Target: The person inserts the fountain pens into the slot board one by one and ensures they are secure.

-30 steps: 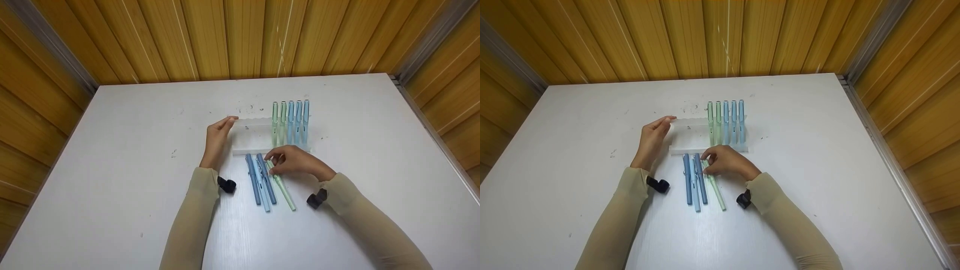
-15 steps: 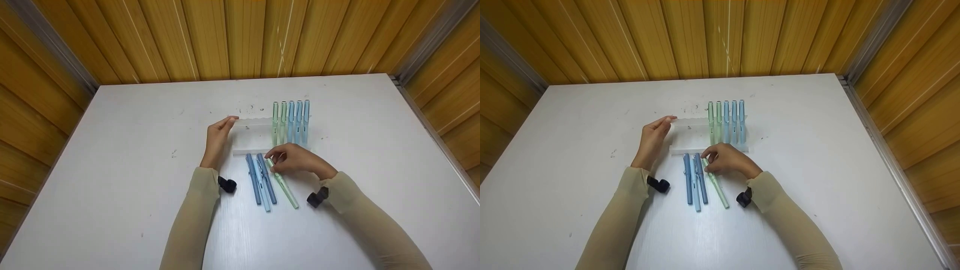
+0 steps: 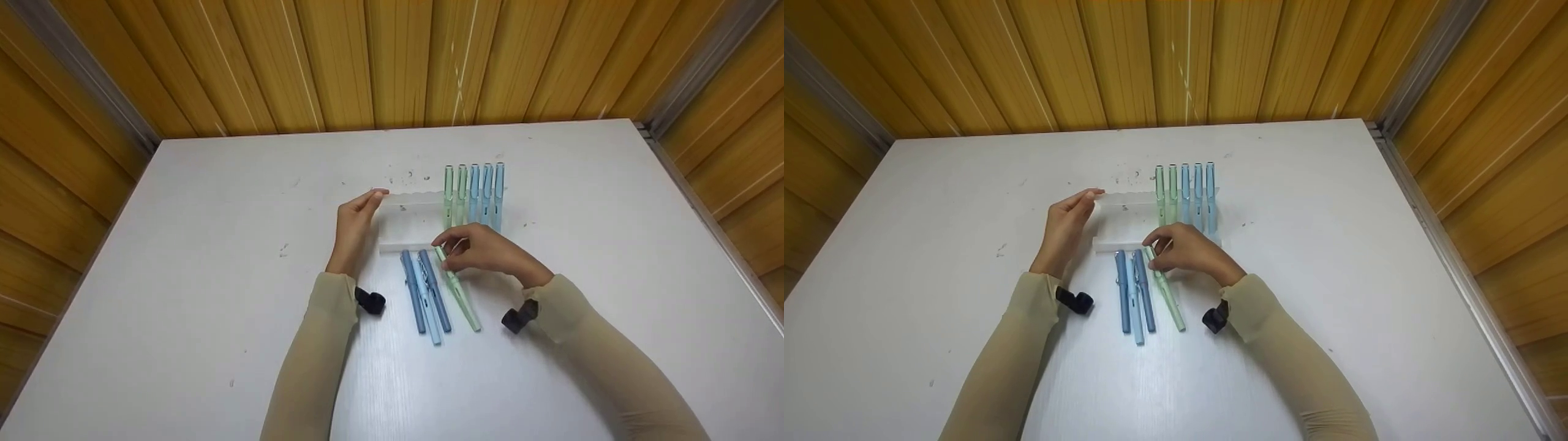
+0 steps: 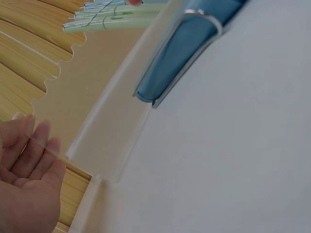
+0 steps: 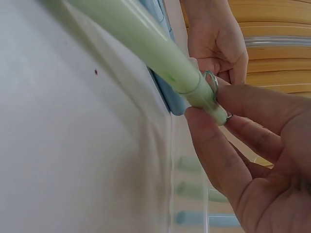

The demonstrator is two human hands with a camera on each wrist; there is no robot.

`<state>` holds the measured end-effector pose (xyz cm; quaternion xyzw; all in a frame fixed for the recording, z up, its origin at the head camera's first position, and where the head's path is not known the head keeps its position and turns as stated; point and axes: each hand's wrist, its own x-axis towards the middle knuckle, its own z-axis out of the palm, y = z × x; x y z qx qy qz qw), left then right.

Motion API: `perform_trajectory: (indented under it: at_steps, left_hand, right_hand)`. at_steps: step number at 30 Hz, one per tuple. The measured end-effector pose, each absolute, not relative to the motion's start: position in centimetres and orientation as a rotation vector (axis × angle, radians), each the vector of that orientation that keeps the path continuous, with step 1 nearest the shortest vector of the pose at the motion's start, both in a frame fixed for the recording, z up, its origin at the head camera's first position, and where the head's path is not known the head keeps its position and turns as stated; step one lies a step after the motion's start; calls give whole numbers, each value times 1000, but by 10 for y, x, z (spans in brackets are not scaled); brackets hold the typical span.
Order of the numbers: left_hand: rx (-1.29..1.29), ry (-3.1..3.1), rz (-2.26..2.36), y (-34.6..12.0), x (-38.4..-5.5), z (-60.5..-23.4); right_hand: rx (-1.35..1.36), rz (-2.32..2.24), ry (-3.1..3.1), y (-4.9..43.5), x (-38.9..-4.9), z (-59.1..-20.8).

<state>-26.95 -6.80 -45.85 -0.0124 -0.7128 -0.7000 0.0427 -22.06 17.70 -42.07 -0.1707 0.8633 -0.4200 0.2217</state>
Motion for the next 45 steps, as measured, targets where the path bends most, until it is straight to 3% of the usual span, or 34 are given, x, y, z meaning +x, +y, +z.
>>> perform_trajectory:
  at_steps: [45]
  left_hand:
    - [-53,-2189,-2151,-69,-266,-456]
  right_hand:
    - [-338,-1566,2670,168,-233,-383]
